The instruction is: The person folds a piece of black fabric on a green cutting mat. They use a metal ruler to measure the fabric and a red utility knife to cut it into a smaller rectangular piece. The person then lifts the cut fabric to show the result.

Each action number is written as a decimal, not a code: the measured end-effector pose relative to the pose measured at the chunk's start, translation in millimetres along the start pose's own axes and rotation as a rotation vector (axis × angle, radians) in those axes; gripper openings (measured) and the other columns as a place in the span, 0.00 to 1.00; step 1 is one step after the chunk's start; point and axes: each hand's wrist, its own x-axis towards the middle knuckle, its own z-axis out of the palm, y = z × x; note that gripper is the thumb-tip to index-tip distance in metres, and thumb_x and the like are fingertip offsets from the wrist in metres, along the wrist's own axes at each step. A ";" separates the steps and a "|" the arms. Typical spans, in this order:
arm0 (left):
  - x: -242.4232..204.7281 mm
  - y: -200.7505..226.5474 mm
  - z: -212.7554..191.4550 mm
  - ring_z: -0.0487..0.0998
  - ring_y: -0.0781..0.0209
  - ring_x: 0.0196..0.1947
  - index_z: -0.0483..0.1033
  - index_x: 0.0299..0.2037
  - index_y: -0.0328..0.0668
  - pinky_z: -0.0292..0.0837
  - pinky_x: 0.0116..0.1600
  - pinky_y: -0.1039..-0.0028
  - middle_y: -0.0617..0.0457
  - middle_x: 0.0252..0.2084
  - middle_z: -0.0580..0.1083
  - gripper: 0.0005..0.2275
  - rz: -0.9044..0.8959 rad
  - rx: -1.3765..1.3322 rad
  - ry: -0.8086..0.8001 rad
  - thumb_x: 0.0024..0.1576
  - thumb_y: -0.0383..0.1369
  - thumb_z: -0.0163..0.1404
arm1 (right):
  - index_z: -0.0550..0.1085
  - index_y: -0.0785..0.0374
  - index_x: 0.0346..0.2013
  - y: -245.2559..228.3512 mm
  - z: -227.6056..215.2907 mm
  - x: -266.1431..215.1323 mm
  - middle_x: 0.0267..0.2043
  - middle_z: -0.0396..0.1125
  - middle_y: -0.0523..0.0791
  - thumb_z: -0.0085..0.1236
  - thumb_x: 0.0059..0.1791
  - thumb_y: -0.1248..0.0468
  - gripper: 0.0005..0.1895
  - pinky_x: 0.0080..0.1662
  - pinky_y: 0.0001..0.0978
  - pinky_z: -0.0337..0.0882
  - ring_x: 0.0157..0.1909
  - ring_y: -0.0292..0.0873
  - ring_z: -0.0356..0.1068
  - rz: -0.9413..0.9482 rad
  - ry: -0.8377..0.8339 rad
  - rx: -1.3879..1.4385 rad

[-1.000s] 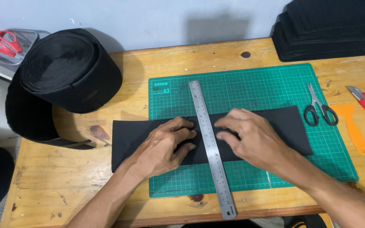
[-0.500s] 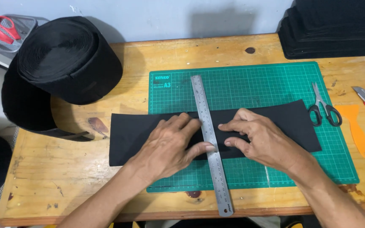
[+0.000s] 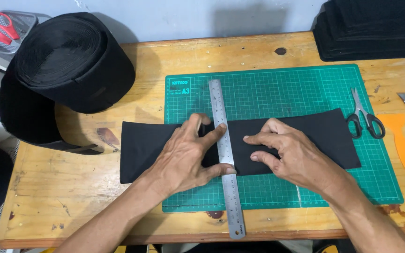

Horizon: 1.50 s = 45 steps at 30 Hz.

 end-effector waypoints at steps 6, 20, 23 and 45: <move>-5.1 -6.4 -1.3 0.66 0.37 0.58 0.67 0.68 0.36 0.69 0.59 0.47 0.41 0.63 0.55 0.39 0.029 -0.075 0.030 0.51 0.54 0.61 | 0.82 0.52 0.54 -5.9 -2.9 0.0 0.41 0.67 0.39 0.65 0.47 0.59 0.20 0.44 0.36 0.69 0.40 0.41 0.73 0.058 -0.028 0.008; 47.9 -41.1 5.0 0.87 0.50 0.43 0.70 0.48 0.35 0.84 0.44 0.64 0.43 0.45 0.82 0.10 -0.177 -0.291 0.398 0.58 0.21 0.52 | 0.81 0.51 0.55 -3.6 -4.8 2.4 0.41 0.67 0.39 0.66 0.46 0.58 0.21 0.45 0.36 0.69 0.39 0.41 0.73 0.072 -0.055 0.007; 60.3 -41.2 9.3 0.87 0.51 0.41 0.68 0.50 0.40 0.82 0.43 0.59 0.48 0.39 0.84 0.12 -0.252 -0.241 0.434 0.57 0.20 0.49 | 0.81 0.50 0.56 -4.9 -7.0 2.6 0.41 0.67 0.38 0.64 0.47 0.56 0.21 0.45 0.37 0.69 0.39 0.41 0.72 0.106 -0.079 0.003; 67.7 -45.4 14.1 0.83 0.43 0.36 0.66 0.54 0.38 0.75 0.37 0.47 0.58 0.36 0.84 0.19 -0.229 -0.060 0.442 0.52 0.21 0.48 | 0.55 0.32 0.78 -16.7 -3.7 16.6 0.38 0.57 0.45 0.50 0.53 0.66 0.40 0.41 0.40 0.66 0.34 0.50 0.61 -0.114 -0.379 -0.496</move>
